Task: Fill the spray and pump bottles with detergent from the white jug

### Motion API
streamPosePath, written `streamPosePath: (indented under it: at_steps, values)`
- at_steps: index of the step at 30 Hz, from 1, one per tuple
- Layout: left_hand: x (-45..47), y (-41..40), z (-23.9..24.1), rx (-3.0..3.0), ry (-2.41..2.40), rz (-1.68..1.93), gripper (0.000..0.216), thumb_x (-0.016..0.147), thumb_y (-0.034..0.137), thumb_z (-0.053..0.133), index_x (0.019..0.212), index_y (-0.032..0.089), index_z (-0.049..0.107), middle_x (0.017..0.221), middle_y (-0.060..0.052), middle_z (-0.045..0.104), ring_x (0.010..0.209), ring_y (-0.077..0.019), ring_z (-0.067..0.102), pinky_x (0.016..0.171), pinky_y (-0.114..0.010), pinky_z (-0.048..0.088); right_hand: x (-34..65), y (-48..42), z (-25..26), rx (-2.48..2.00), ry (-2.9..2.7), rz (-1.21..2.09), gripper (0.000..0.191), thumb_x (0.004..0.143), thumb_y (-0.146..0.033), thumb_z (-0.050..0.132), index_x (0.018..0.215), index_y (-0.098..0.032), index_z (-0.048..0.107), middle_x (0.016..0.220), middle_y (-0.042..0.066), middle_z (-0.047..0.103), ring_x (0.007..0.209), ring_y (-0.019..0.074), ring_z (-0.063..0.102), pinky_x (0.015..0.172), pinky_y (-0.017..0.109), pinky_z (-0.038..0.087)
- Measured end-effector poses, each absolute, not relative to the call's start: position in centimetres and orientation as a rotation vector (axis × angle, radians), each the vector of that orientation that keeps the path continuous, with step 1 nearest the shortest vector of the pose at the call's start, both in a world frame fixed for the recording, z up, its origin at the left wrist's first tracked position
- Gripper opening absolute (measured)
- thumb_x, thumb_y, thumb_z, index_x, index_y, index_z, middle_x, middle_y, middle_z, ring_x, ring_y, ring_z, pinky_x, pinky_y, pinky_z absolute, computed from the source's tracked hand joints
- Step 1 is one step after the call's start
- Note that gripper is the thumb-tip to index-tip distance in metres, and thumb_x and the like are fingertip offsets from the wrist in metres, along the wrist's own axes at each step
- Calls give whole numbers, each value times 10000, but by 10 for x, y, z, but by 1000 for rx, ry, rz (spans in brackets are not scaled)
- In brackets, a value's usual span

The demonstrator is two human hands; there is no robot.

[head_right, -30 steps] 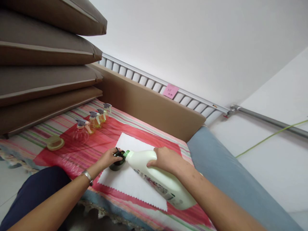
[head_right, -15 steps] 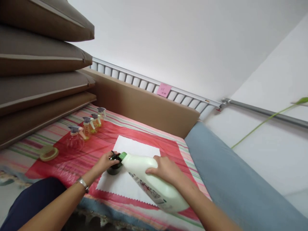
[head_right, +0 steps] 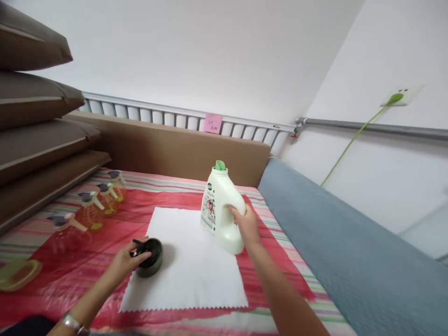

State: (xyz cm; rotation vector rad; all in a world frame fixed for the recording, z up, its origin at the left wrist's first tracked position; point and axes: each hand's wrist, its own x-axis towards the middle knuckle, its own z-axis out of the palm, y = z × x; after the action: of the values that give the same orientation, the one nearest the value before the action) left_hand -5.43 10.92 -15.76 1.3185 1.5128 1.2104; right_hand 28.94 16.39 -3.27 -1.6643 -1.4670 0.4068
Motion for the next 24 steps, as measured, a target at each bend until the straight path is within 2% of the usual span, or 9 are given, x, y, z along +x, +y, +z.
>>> streamPosePath:
  at_steps: [4, 6, 10, 14, 18, 21, 24]
  values:
    - [-56, 110, -156, 1376, 1533, 1233, 453, 548, 387, 715, 949, 182, 666, 1061, -103, 661, 933, -282, 617, 725, -351, 518, 278, 213, -60, -1673, -1327, 336, 506, 704, -607, 445, 929, -156, 488, 780, 73, 606, 698, 212, 545, 615, 300, 431]
    - [-57, 110, -156, 1384, 1539, 1220, 474, 546, 409, 717, 954, 175, 665, 1033, -106, 670, 880, -276, 628, 675, -335, 521, 272, 233, -74, -1660, -1296, 330, 509, 695, -623, 451, 921, -167, 471, 817, 82, 609, 741, 220, 543, 637, 299, 424]
    - [-58, 106, -156, 1342, 1582, 1138, 570, 587, 442, 698, 1088, 185, 606, 970, -69, 682, 693, -214, 630, 541, -275, 493, 266, 255, -105, -1636, -1286, 369, 487, 681, -640, 469, 871, -193, 442, 812, 74, 605, 736, 219, 546, 635, 292, 417]
    - [-58, 102, -153, 1326, 1611, 1087, 601, 627, 452, 671, 1157, 192, 559, 785, -12, 669, 449, -109, 509, 438, -232, 420, 273, 258, -128, -1630, -1304, 426, 455, 699, -628, 454, 858, -202, 428, 779, 58, 603, 697, 212, 559, 604, 283, 420]
    - [-56, 99, -143, 1299, 1628, 1107, 626, 619, 470, 659, 1165, 183, 550, 561, 48, 562, 407, -96, 460, 414, -215, 385, 283, 260, -130, -1620, -1362, 472, 472, 659, -604, 514, 888, -196, 454, 767, 44, 613, 709, 224, 571, 621, 297, 426]
    - [-59, 94, -128, 1303, 1647, 1150, 609, 608, 476, 658, 1130, 175, 573, 544, 53, 545, 401, -92, 447, 429, -222, 388, 288, 257, -122, -1586, -1390, 499, 515, 642, -561, 555, 967, -170, 477, 858, 77, 627, 778, 240, 580, 677, 329, 439]
    - [-69, 87, -110, 1309, 1679, 1247, 556, 637, 477, 640, 1093, 163, 587, 601, 31, 585, 419, -91, 441, 477, -242, 408, 293, 240, -114, -1516, -1368, 488, 623, 670, -512, 561, 1148, -143, 409, 1060, 133, 585, 907, 231, 566, 773, 340, 439]
